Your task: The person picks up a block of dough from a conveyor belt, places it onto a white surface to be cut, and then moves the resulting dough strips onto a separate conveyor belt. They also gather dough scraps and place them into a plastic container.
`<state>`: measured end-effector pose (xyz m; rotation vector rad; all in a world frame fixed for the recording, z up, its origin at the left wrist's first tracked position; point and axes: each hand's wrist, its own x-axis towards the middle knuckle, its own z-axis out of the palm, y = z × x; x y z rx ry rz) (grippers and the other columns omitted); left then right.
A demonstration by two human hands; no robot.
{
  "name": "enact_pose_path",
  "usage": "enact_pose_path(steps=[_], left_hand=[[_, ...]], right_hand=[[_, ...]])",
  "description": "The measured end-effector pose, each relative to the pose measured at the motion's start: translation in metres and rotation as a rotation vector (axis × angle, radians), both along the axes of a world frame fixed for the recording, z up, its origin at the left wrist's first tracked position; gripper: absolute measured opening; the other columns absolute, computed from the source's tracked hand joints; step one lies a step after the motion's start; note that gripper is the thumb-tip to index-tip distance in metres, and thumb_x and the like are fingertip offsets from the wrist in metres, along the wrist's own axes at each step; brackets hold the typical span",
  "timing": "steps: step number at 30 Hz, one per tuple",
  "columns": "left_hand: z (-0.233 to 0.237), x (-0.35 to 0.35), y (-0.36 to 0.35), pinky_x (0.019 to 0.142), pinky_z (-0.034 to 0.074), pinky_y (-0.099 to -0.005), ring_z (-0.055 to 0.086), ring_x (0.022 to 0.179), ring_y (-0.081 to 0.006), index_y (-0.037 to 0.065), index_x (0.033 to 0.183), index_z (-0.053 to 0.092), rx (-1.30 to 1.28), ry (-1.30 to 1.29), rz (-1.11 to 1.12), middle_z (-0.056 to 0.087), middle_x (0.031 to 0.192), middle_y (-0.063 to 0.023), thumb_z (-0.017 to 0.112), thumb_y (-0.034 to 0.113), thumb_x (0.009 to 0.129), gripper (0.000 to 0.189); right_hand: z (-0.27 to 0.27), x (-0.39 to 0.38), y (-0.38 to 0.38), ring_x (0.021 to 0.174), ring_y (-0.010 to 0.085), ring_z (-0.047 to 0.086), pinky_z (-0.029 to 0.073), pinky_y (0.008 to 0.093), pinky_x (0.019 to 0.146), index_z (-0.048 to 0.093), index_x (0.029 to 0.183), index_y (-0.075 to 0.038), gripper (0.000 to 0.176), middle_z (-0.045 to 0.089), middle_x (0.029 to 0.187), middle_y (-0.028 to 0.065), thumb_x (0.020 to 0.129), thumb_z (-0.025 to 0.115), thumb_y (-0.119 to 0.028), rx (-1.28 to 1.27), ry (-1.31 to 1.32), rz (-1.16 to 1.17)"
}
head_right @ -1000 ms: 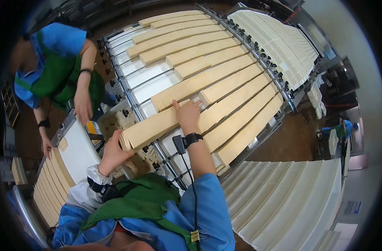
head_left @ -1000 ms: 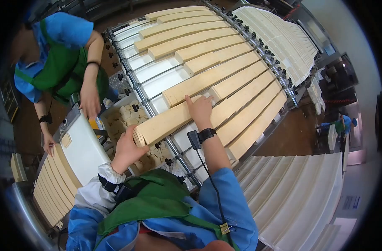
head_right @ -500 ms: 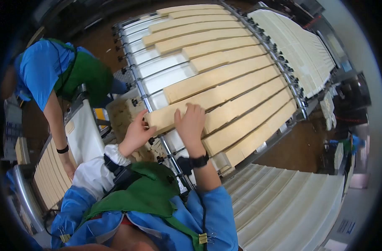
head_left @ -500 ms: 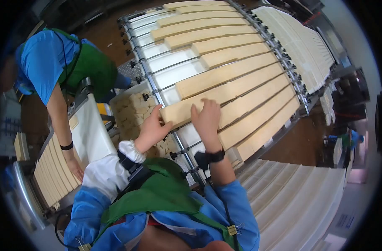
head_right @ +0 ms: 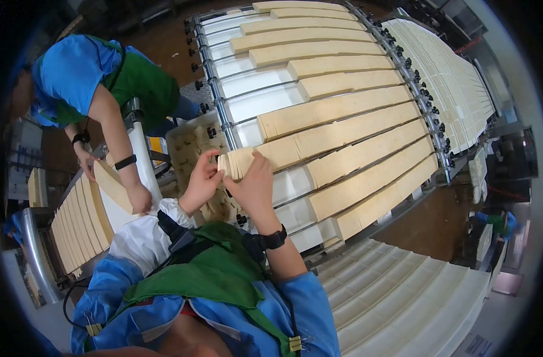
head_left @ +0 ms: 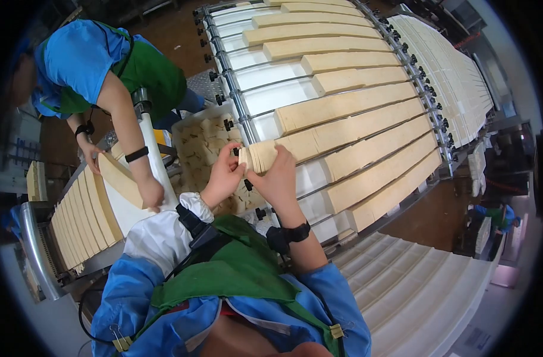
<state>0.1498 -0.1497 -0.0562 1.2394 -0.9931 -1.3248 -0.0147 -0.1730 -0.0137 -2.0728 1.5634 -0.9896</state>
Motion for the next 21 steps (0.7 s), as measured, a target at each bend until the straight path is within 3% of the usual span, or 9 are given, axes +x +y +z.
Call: enact_pose_path(steps=[4, 7, 9, 10, 12, 14, 18, 21], left_hand=[[0.007, 0.003, -0.004, 0.080, 0.053, -0.0257, 0.067, 0.096, -0.0129, 0.010, 0.148, 0.037, 0.036, -0.078, -0.031, 0.071, 0.110, -0.0115, 0.056, -0.010, 0.095, 0.059], [0.010, 0.025, 0.009, 0.079, 0.053, -0.0259, 0.067, 0.094, -0.0133, 0.012, 0.148, 0.038, -0.002, -0.132, 0.030, 0.071, 0.109, -0.0118, 0.054, -0.011, 0.093, 0.062], [0.040, 0.045, 0.024, 0.086, 0.054, -0.0282, 0.068, 0.099, -0.0162, 0.010, 0.149, 0.037, 0.039, -0.195, 0.086, 0.070, 0.113, -0.0138, 0.055, -0.009, 0.093, 0.062], [0.031, 0.060, 0.030, 0.091, 0.055, -0.0300, 0.068, 0.105, -0.0189, 0.008, 0.149, 0.036, -0.016, -0.190, 0.123, 0.069, 0.116, -0.0149, 0.056, -0.009, 0.092, 0.063], [0.010, 0.090, 0.046, 0.100, 0.051, -0.0317, 0.064, 0.116, -0.0210, 0.008, 0.149, 0.036, 0.015, -0.246, 0.223, 0.064, 0.127, -0.0156, 0.061, -0.005, 0.092, 0.064], [0.002, 0.109, 0.058, 0.098, 0.052, -0.0336, 0.065, 0.112, -0.0233, 0.007, 0.148, 0.039, 0.114, -0.317, 0.279, 0.063, 0.125, -0.0174, 0.064, -0.003, 0.090, 0.064], [-0.002, 0.114, 0.073, 0.096, 0.052, -0.0331, 0.064, 0.108, -0.0205, 0.007, 0.145, 0.045, 0.127, -0.279, 0.249, 0.064, 0.118, -0.0129, 0.070, 0.002, 0.091, 0.060], [-0.006, 0.112, 0.076, 0.096, 0.051, -0.0321, 0.061, 0.107, -0.0183, 0.007, 0.145, 0.047, 0.106, -0.259, 0.214, 0.061, 0.117, -0.0102, 0.068, 0.000, 0.092, 0.057]], right_hand=[[-0.010, 0.003, -0.016, 0.115, 0.0490, 0.053, 0.044, 0.0533, 0.101, 0.041, 0.142, 0.009, 0.079, 0.057, 0.120, 0.0292, 0.079, 0.077, -0.022, 0.125, -0.001, 0.020], [-0.007, -0.019, -0.007, 0.124, 0.0457, 0.055, 0.043, 0.0516, 0.109, 0.041, 0.146, 0.004, 0.079, 0.057, 0.130, 0.0302, 0.079, 0.078, -0.018, 0.179, -0.221, 0.029], [0.007, -0.047, 0.019, 0.129, 0.0443, 0.054, 0.041, 0.0498, 0.112, 0.040, 0.148, 0.003, 0.080, 0.055, 0.137, 0.0294, 0.080, 0.077, -0.015, 0.210, -0.249, -0.037], [0.013, -0.064, 0.030, 0.131, 0.0436, 0.053, 0.041, 0.0490, 0.113, 0.039, 0.149, 0.003, 0.080, 0.054, 0.140, 0.0291, 0.080, 0.077, -0.013, 0.222, -0.264, -0.069], [-0.004, -0.099, 0.033, 0.131, 0.0454, 0.051, 0.042, 0.0501, 0.111, 0.037, 0.150, 0.007, 0.080, 0.052, 0.140, 0.0296, 0.082, 0.073, -0.013, 0.135, -0.137, -0.064], [-0.022, -0.120, 0.033, 0.131, 0.0458, 0.050, 0.041, 0.0501, 0.112, 0.038, 0.150, 0.007, 0.080, 0.052, 0.141, 0.0301, 0.081, 0.073, -0.012, 0.129, -0.051, -0.131], [-0.045, -0.114, 0.018, 0.132, 0.0469, 0.048, 0.037, 0.0505, 0.116, 0.038, 0.150, 0.007, 0.079, 0.052, 0.140, 0.0303, 0.078, 0.070, -0.004, 0.081, 0.157, -0.172], [-0.043, -0.103, 0.017, 0.129, 0.0491, 0.046, 0.037, 0.0524, 0.115, 0.038, 0.149, 0.008, 0.079, 0.049, 0.139, 0.0317, 0.076, 0.068, -0.001, -0.033, 0.059, -0.221]])
